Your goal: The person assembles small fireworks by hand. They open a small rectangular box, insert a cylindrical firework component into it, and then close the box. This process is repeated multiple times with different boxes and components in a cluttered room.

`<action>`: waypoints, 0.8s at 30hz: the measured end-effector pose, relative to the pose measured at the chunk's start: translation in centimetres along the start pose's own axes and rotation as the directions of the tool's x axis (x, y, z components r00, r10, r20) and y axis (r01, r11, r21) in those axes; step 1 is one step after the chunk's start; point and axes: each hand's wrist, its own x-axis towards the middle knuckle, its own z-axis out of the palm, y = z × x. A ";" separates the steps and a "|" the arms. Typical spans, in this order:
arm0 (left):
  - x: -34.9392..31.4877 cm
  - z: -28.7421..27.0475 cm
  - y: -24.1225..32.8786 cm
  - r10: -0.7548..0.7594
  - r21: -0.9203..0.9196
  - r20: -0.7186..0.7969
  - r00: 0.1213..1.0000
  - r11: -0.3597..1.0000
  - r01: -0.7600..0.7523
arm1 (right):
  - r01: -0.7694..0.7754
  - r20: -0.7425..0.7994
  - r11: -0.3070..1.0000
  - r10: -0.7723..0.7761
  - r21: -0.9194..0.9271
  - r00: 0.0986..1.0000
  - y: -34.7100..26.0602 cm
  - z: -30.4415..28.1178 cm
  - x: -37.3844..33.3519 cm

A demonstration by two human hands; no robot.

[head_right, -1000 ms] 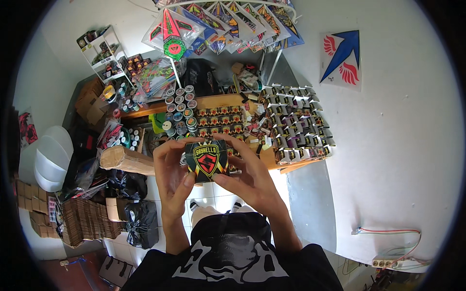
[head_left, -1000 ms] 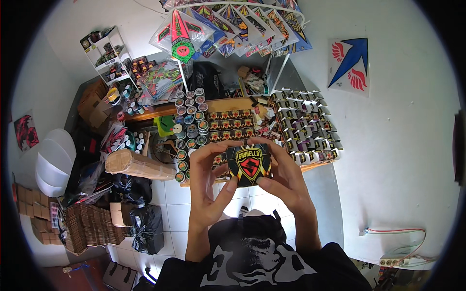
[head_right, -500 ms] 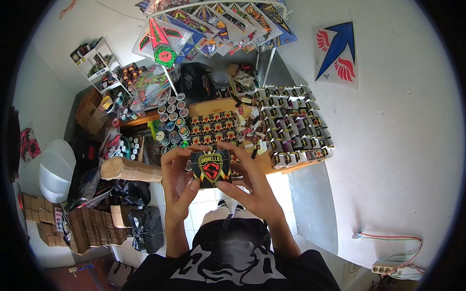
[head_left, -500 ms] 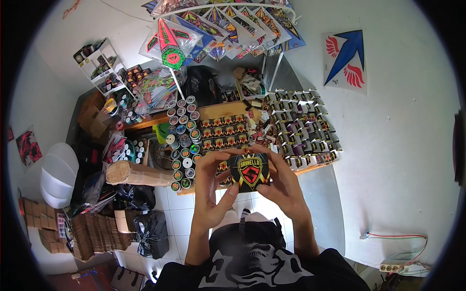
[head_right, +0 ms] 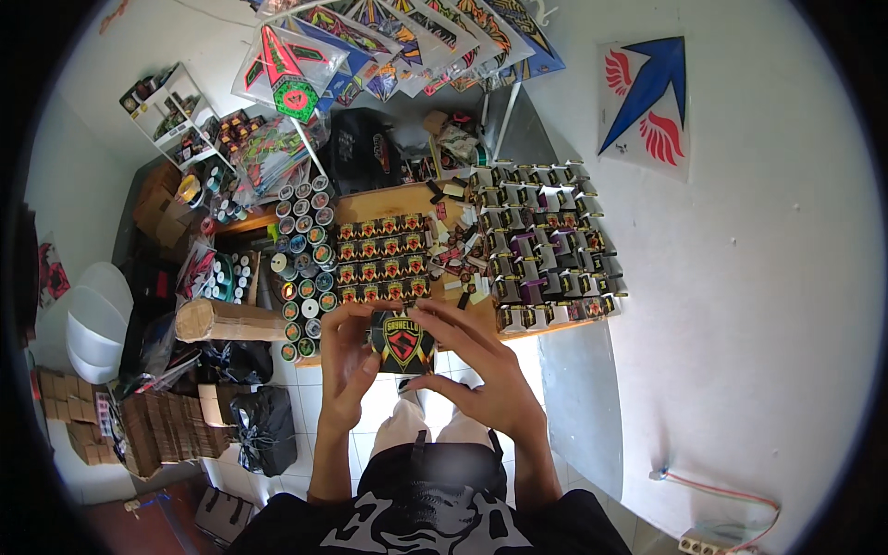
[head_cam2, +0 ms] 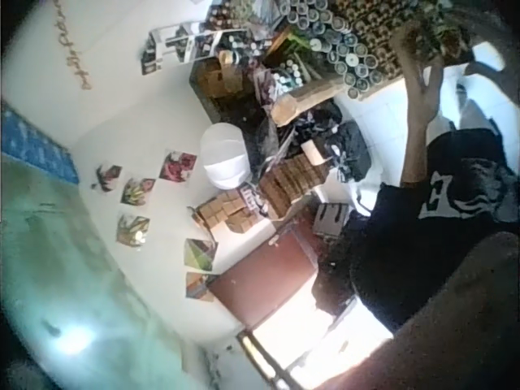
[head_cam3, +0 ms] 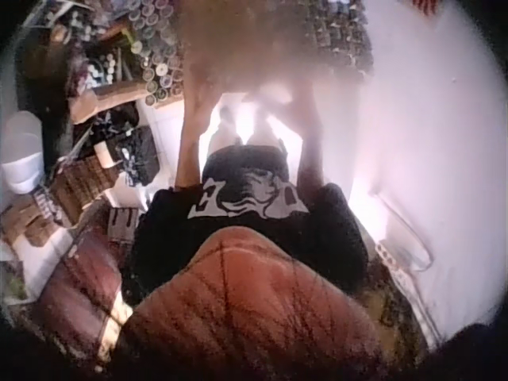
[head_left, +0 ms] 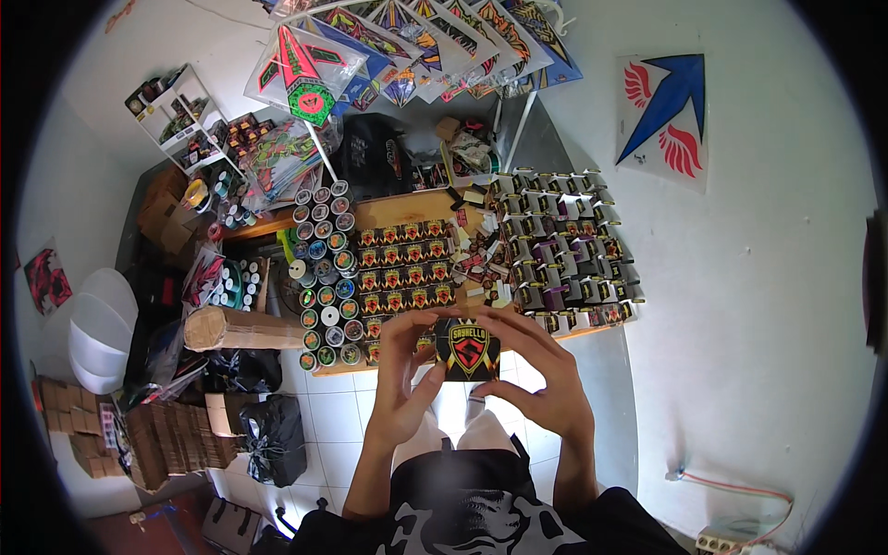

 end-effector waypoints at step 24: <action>-1.5 0.2 -22.3 -0.259 0.510 -0.020 0.966 0.828 0.232 | -0.102 0.255 0.891 0.234 -0.442 0.938 22.9 -0.4 -3.0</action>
